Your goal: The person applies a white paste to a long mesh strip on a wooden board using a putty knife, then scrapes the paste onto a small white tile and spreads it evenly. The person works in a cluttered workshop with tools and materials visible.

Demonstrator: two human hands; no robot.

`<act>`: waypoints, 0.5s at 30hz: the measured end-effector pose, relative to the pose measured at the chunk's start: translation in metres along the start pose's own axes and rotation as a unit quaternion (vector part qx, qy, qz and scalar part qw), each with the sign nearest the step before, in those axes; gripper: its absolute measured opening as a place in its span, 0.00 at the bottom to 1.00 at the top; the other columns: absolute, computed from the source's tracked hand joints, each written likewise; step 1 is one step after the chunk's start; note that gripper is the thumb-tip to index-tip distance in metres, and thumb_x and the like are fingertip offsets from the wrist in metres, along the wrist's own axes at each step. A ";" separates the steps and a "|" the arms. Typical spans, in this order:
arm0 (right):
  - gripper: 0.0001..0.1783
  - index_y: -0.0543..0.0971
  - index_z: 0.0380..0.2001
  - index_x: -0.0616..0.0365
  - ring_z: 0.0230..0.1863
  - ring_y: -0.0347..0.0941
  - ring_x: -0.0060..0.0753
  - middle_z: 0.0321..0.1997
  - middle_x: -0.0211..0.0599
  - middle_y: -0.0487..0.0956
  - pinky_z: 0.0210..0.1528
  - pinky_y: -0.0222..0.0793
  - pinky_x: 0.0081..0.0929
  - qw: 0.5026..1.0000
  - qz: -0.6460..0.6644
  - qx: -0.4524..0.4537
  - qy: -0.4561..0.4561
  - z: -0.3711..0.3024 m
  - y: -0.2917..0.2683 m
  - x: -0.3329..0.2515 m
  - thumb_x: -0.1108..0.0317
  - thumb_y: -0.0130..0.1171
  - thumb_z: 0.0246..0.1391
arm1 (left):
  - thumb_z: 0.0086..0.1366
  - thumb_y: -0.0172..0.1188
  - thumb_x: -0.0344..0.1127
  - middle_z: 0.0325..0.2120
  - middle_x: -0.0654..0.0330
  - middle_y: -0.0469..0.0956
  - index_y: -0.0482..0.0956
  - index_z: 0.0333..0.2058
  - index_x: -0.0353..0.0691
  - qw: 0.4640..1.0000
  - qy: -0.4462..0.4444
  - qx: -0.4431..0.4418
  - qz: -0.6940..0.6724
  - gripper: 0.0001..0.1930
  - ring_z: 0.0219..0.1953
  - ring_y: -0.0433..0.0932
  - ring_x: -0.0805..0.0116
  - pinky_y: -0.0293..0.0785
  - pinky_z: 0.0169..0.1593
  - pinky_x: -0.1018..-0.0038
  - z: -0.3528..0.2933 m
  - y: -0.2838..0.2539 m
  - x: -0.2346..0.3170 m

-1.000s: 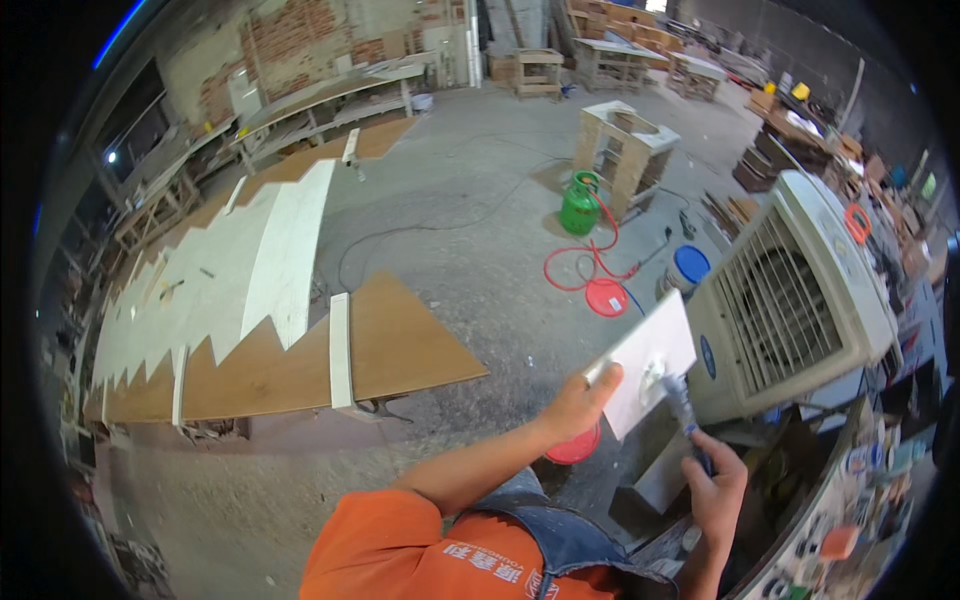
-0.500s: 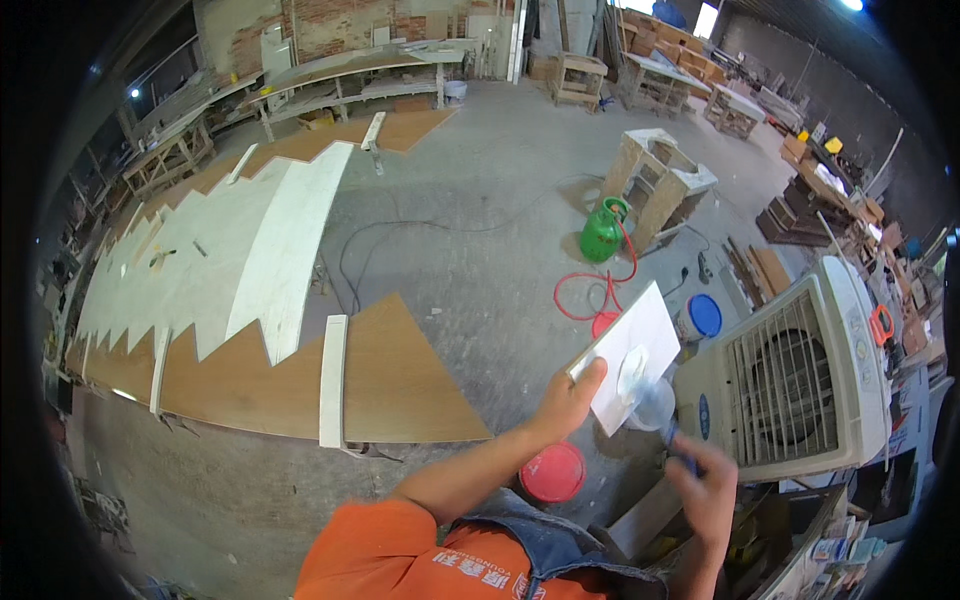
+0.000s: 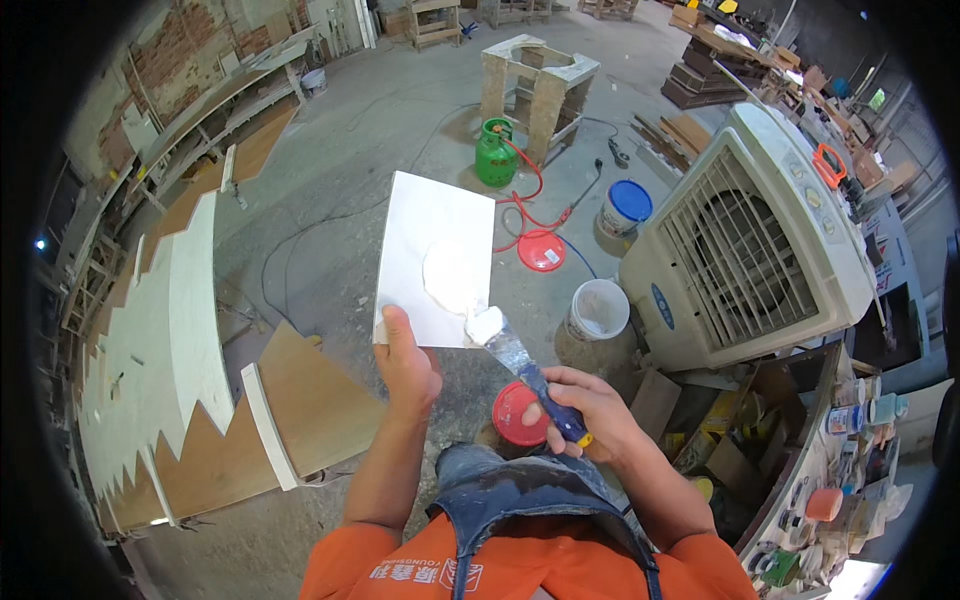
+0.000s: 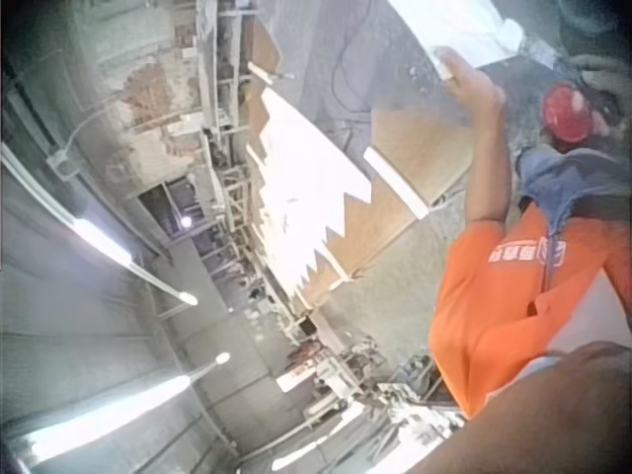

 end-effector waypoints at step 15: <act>0.16 0.86 0.46 0.51 0.39 0.81 0.50 0.40 0.48 0.84 0.42 0.76 0.37 0.722 -0.621 -0.034 -0.303 0.021 -0.106 -0.179 0.69 0.65 0.52 | 0.76 0.54 0.51 0.41 0.61 0.81 0.79 0.49 0.32 0.962 0.007 0.049 0.267 0.23 0.44 0.77 0.74 0.73 0.47 0.74 -0.016 0.087 -0.074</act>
Point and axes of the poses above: each hand's wrist, its own z-axis towards the middle knuckle, its own y-axis out of the palm, x = y × z, the point moved 4 cm from there along z, towards the middle knuckle
